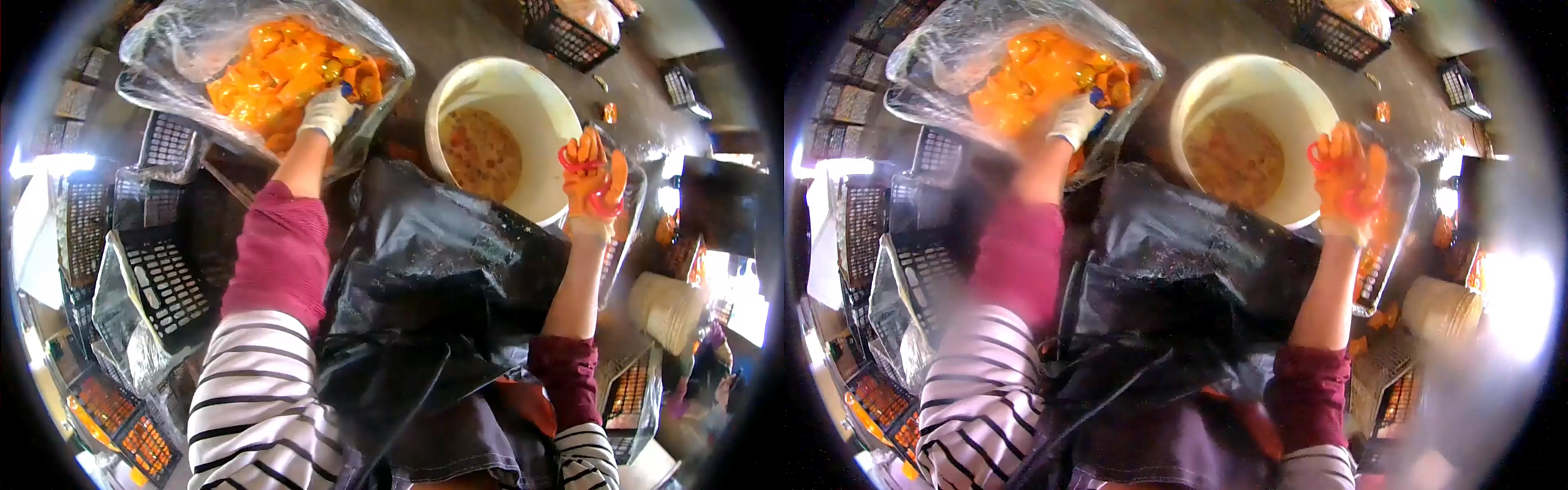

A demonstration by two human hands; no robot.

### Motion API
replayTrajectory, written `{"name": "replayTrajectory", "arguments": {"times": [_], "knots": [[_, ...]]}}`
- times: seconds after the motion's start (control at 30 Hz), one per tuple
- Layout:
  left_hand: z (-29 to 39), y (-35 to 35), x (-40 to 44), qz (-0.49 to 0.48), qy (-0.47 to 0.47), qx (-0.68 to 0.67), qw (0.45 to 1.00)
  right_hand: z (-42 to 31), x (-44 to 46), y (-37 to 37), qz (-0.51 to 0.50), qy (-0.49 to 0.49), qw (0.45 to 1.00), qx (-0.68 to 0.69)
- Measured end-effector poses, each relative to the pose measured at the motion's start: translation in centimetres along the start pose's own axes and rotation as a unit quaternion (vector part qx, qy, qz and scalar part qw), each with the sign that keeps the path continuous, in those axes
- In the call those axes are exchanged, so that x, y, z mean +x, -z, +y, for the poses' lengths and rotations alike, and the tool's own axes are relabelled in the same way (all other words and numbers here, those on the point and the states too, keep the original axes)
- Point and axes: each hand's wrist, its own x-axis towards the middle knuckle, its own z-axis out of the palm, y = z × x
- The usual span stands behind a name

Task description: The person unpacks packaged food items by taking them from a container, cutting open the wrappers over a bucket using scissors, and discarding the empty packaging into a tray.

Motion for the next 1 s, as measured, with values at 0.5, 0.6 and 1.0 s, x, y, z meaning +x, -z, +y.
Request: {"name": "replayTrajectory", "arguments": {"times": [0.5, 0.6, 1.0], "knots": [[-3.8, -4.0, 2.7, -0.041, -0.071, 0.001, 0.997, -2.4, -2.5, -1.4, 0.143, 0.182, 0.964, 0.128], [-3.8, -1.9, 0.8, -0.039, -0.045, -0.043, 0.997, -2.9, -2.3, -4.2, 0.183, 0.184, 0.957, 0.131], [-5.7, -3.5, 1.0, -0.05, -0.043, -0.353, 0.933, -2.5, -1.6, -2.3, 0.196, 0.149, 0.966, 0.075]]}}
